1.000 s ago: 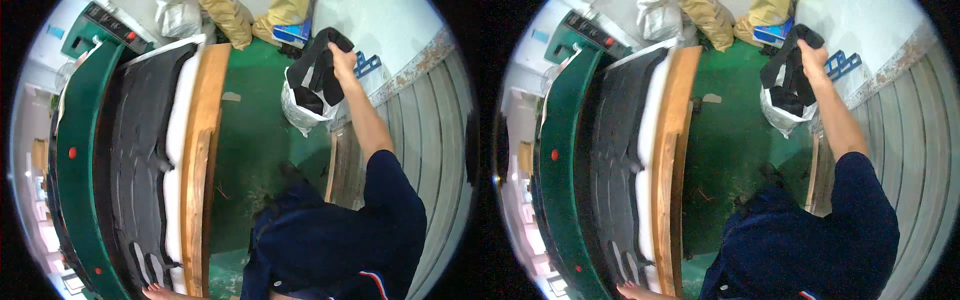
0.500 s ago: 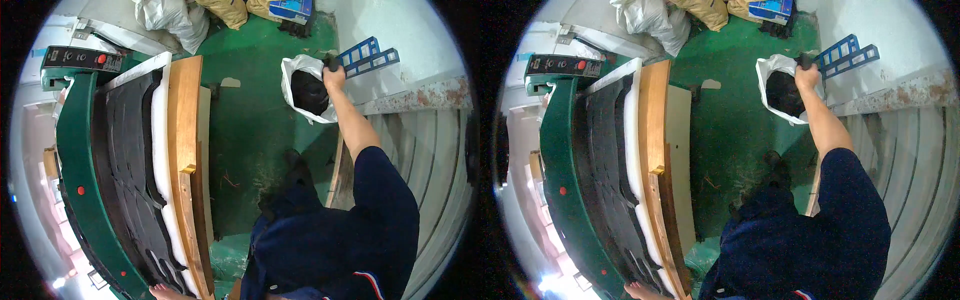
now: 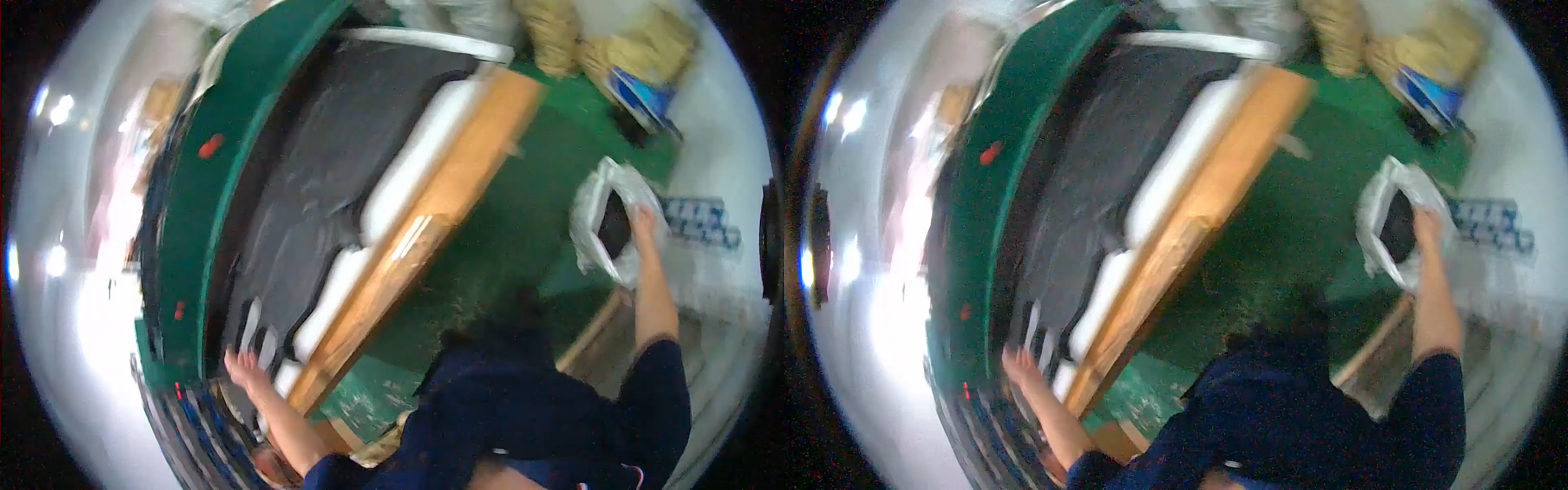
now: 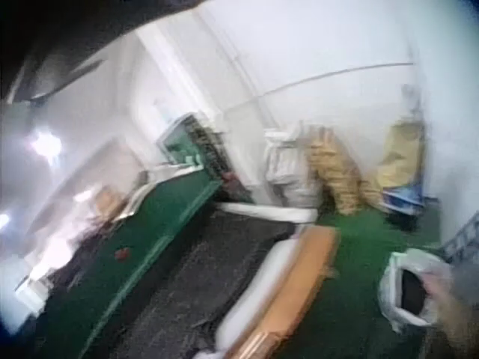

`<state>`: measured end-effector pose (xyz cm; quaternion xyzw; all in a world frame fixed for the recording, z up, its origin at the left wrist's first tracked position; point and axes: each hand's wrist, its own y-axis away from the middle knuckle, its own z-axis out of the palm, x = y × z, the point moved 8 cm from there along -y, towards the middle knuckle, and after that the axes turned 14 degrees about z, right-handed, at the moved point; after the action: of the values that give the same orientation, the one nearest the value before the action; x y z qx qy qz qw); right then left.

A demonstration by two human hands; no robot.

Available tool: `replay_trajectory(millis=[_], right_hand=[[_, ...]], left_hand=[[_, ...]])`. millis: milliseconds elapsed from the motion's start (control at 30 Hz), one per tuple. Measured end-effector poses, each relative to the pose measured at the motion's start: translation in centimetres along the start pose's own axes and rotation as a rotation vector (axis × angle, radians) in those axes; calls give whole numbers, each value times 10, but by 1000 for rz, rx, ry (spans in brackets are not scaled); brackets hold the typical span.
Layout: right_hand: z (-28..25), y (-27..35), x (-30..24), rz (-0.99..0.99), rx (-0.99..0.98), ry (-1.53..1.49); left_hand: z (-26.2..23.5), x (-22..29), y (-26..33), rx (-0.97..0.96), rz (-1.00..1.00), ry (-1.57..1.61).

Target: Cutting shapes out of a large sheet of black material using a press and templates.

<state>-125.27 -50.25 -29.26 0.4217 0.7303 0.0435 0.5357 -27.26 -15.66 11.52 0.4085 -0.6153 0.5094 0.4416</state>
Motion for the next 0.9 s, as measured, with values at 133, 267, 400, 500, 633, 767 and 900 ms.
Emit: replay_trajectory(millis=[133, 267, 400, 500, 633, 767, 900], right_hand=[[-31, -58, 20, -4, 2, -198], [-14, -50, -98, -208, -59, -160], [39, 64, -252, -456, -146, -234], [130, 241, -351, -662, -334, -227], [281, 513, -434, -915, -639, -83], [401, 740, -430, -1260, -876, 210], [517, 905, -377, -1396, -1216, 378]], left_hand=[[-5, -21, -33, 167, -114, 277], [-38, -59, -80, 264, -184, 543], [-66, -124, -154, 327, -345, 744], [-59, -161, -181, 325, -369, 911], [-65, -194, -199, 420, -478, 969], [-75, -204, -203, 510, -389, 944], [-79, -197, -195, 486, -440, 1066]])
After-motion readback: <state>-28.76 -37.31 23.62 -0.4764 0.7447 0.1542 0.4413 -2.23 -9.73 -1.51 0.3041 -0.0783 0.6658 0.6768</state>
